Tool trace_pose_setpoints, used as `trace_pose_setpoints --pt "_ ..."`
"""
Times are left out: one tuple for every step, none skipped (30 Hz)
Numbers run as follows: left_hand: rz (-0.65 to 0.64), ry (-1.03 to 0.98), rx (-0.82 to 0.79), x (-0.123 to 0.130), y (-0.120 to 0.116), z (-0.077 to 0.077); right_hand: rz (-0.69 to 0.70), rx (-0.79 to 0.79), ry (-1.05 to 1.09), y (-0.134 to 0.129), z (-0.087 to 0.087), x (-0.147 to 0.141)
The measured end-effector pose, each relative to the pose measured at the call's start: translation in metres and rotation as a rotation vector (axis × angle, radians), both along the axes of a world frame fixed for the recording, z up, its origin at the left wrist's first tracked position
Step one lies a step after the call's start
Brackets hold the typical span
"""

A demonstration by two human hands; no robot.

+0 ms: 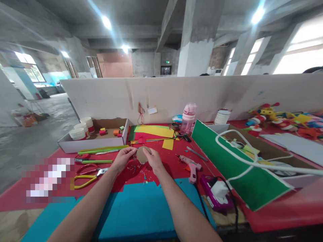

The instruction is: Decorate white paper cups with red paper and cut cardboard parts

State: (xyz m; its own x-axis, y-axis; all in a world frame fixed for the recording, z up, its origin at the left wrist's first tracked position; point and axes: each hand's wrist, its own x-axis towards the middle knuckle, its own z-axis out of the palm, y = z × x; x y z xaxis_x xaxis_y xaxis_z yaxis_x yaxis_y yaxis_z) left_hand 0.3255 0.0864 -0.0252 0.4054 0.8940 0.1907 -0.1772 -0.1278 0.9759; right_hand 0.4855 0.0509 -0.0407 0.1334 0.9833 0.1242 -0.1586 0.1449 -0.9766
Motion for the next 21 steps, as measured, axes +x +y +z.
trace_pose_setpoints --pt "-0.007 0.002 -0.004 0.0002 -0.0003 0.0007 -0.002 -0.001 -0.001 0.0000 -0.0001 -0.0001" --pt "-0.012 0.000 -0.008 0.0004 -0.0006 0.0012 0.000 -0.001 0.002 -0.0002 0.0000 -0.0001" --pt "-0.013 -0.006 -0.014 0.0004 -0.0008 0.0016 0.006 -0.003 0.009 -0.0004 0.0005 -0.0003" --pt "-0.014 -0.012 -0.020 0.0004 -0.0009 0.0018 0.018 -0.006 0.019 -0.0009 0.0012 -0.0005" --pt "-0.014 -0.016 -0.023 0.0003 -0.0009 0.0019 0.030 -0.010 0.026 -0.0014 0.0021 -0.0008" --pt "-0.014 -0.013 -0.023 0.0002 -0.0009 0.0018 0.042 -0.012 0.029 -0.0021 0.0031 -0.0010" --pt "-0.014 -0.006 -0.019 0.0002 -0.0010 0.0015 0.052 -0.014 0.027 -0.0028 0.0041 -0.0013" --pt "-0.011 0.003 -0.011 0.0003 -0.0011 0.0012 0.057 -0.014 0.019 -0.0034 0.0049 -0.0016" --pt "-0.008 0.010 0.001 0.0006 -0.0014 0.0008 0.056 -0.013 0.007 -0.0038 0.0055 -0.0019" --pt "-0.006 0.016 0.016 0.0011 -0.0018 0.0005 0.053 -0.011 -0.008 -0.0041 0.0056 -0.0022" --pt "-0.006 0.020 0.030 0.0016 -0.0022 0.0003 0.049 -0.008 -0.022 -0.0041 0.0054 -0.0025" --pt "-0.009 0.021 0.040 0.0020 -0.0025 0.0002 0.046 -0.004 -0.032 -0.0040 0.0049 -0.0028" --pt "-0.011 0.019 0.046 0.0023 -0.0027 0.0001 0.045 0.002 -0.041 -0.0036 0.0041 -0.0030" --pt "-0.006 0.015 0.047 0.0023 -0.0026 0.0002 0.043 0.008 -0.050 -0.0031 0.0031 -0.0032" --pt "0.010 0.008 0.044 0.0020 -0.0022 0.0004 0.037 0.011 -0.053 -0.0026 0.0022 -0.0032" --pt "0.037 0.001 0.039 0.0013 -0.0015 0.0006 0.027 0.010 -0.050 -0.0020 0.0013 -0.0032" --pt "0.071 -0.003 0.037 0.0004 -0.0004 0.0007 0.015 0.006 -0.041 -0.0016 0.0006 -0.0030" --pt "0.103 -0.003 0.042 -0.0005 0.0008 0.0008 0.002 0.000 -0.028 -0.0012 0.0001 -0.0027" --pt "0.127 -0.003 0.050 -0.0012 0.0021 0.0008 -0.007 -0.007 -0.013 -0.0010 -0.0001 -0.0024" --pt "0.142 -0.003 0.061 -0.0016 0.0032 0.0006 -0.010 -0.013 0.002 -0.0009 -0.0001 -0.0021" --pt "0.147 -0.002 0.075 -0.0015 0.0041 0.0001 -0.006 -0.017 0.011 -0.0009 0.0000 -0.0018"
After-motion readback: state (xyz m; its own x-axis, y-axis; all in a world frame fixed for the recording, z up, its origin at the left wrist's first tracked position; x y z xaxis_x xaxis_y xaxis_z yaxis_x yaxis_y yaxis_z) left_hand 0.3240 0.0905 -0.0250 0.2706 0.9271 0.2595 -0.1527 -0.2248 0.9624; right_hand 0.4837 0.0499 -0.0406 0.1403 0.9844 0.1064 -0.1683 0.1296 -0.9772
